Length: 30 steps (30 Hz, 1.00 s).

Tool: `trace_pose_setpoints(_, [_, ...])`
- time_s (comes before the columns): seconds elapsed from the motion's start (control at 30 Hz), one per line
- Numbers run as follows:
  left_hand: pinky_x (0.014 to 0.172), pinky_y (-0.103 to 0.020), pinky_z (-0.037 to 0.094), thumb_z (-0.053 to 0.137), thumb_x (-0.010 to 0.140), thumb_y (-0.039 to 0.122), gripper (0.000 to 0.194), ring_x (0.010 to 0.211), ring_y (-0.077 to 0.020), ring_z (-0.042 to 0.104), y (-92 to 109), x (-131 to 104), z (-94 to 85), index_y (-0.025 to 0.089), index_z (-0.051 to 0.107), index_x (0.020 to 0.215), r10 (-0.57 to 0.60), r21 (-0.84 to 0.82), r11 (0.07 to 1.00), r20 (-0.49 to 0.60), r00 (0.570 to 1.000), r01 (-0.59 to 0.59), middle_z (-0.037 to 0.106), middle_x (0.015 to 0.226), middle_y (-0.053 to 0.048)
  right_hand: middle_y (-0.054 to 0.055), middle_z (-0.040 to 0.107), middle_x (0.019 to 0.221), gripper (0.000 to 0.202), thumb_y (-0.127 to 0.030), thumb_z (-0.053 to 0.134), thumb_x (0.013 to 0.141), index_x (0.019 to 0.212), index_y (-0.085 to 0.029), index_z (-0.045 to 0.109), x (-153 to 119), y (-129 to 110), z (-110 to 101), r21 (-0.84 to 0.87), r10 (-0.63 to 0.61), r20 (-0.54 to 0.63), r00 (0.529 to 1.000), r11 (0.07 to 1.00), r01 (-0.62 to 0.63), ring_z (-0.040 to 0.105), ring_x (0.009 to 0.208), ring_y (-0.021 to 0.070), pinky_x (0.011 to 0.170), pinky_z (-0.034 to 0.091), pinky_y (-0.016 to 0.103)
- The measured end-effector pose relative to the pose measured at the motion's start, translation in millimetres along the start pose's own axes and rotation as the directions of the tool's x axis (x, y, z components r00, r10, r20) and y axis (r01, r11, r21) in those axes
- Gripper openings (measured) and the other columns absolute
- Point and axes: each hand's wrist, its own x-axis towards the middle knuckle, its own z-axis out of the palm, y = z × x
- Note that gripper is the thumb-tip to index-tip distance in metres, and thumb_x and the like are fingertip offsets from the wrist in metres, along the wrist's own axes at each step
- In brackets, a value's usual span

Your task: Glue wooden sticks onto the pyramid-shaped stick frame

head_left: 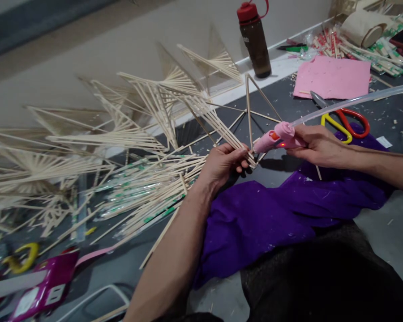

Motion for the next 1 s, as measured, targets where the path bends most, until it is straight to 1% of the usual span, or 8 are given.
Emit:
trace_pose_setpoints(0.17, [0.034,-0.016,0.039,0.085,0.051,0.029,0.033,0.042,-0.0086,0.056,0.4,-0.4,0.3,0.012,0.067,0.073,-0.005,0.006,1.0,-0.006,1.0,0.005,0.065,0.055,0.0,-0.001,0.054,0.072,0.019,-0.025,0.058,0.084,0.1,-0.016,0.055,-0.6,0.8,-0.8,0.016,-0.009,0.028,1.0,1.0,0.008,0.042,0.062,0.01,0.058,0.029,0.024])
trace_pose_setpoints(0.57, [0.034,-0.016,0.039,0.085,0.054,0.032,0.034,0.042,-0.0085,0.055,0.0,-2.6,1.2,0.013,0.067,0.075,0.026,0.012,1.0,0.008,1.0,-0.026,0.063,0.052,0.001,0.0,0.056,0.075,0.021,-0.024,0.057,0.084,0.103,-0.015,0.057,-1.0,0.4,-1.0,0.014,-0.021,0.018,1.0,1.0,0.021,0.042,0.063,0.0099,0.059,0.031,0.023])
trace_pose_setpoints(0.73, [0.034,-0.015,0.04,0.085,0.054,0.032,0.034,0.04,-0.0076,0.054,0.4,-3.5,2.3,0.012,0.067,0.074,0.023,0.014,1.0,-0.015,1.0,-0.022,0.062,0.051,0.002,-0.001,0.056,0.074,0.021,-0.024,0.058,0.084,0.103,-0.016,0.057,-1.0,-0.3,-1.5,0.006,-0.035,0.014,0.999,0.999,0.034,0.042,0.062,0.0101,0.058,0.03,0.023])
trace_pose_setpoints(1.0, [0.034,-0.016,0.041,0.086,0.053,0.032,0.034,0.039,-0.0073,0.053,-0.3,-4.5,3.0,0.012,0.067,0.073,0.035,-0.002,0.999,-0.011,0.999,-0.035,0.061,0.051,0.003,-0.001,0.053,0.073,0.019,-0.025,0.058,0.085,0.101,-0.017,0.054,-0.6,-1.1,-1.7,-0.004,-0.013,0.027,1.0,1.0,0.013,0.04,0.061,0.0104,0.058,0.03,0.025])
